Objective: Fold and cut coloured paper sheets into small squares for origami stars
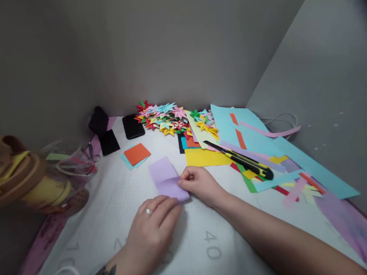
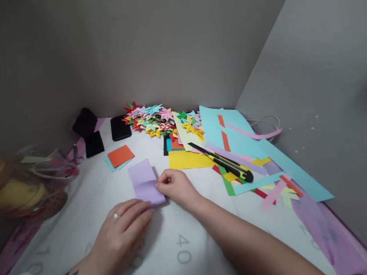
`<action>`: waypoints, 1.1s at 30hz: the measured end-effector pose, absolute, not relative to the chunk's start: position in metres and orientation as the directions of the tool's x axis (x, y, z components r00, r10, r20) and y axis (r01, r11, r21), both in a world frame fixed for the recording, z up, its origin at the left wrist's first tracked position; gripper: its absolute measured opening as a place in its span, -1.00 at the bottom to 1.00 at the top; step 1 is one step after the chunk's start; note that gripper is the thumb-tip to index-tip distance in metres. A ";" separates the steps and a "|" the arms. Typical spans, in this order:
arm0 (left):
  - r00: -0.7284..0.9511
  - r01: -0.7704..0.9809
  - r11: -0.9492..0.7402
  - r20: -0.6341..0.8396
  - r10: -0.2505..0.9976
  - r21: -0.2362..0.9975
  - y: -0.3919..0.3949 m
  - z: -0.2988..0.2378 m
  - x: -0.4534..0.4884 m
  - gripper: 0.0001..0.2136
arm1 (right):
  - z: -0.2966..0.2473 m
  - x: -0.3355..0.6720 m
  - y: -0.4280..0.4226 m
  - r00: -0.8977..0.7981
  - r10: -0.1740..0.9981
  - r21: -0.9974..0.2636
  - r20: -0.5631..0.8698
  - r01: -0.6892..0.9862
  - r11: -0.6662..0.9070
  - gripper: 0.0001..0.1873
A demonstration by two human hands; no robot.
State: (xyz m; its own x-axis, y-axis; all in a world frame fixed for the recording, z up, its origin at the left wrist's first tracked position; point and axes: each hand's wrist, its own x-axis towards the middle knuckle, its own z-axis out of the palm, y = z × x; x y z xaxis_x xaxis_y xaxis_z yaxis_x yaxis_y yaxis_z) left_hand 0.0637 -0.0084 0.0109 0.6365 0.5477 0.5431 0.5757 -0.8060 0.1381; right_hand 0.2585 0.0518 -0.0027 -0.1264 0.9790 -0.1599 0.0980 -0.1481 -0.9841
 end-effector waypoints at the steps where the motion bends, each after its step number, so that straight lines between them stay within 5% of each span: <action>1: 0.659 0.562 -0.818 0.533 0.530 0.118 -0.009 0.009 0.064 -0.71 | -0.003 0.256 0.052 -0.130 0.980 -0.978 -0.153 0.159 -0.131 -0.89; 5: 0.730 0.610 -0.789 0.336 0.596 0.075 -0.009 -0.001 0.064 -0.58 | -0.003 0.249 0.051 -0.113 0.985 -0.926 -0.133 0.369 -0.083 -0.98; 9: 0.748 0.633 -0.767 0.170 0.641 0.107 -0.010 -0.013 0.063 -0.44 | -0.005 0.248 0.049 -0.134 0.986 -0.846 0.095 0.512 0.151 -0.88; 14: 0.747 0.628 -0.762 0.152 0.647 0.155 -0.011 -0.017 0.063 -0.41 | -0.009 0.251 0.049 -0.168 0.958 -0.752 0.233 0.593 0.287 -0.84; 33: 0.708 0.682 -0.719 0.126 0.695 0.134 -0.019 -0.018 0.067 -0.36 | -0.011 0.245 0.050 -0.175 0.958 -0.612 0.227 0.740 0.280 -0.81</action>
State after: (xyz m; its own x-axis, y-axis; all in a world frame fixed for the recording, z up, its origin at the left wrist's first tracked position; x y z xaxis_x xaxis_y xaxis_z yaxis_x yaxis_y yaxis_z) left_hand 0.0671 -0.0189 -0.0177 0.7079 0.6950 0.1258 0.6820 -0.7189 0.1344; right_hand 0.2448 0.0505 -0.0113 -0.1747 0.9580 0.2274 0.7398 0.2801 -0.6117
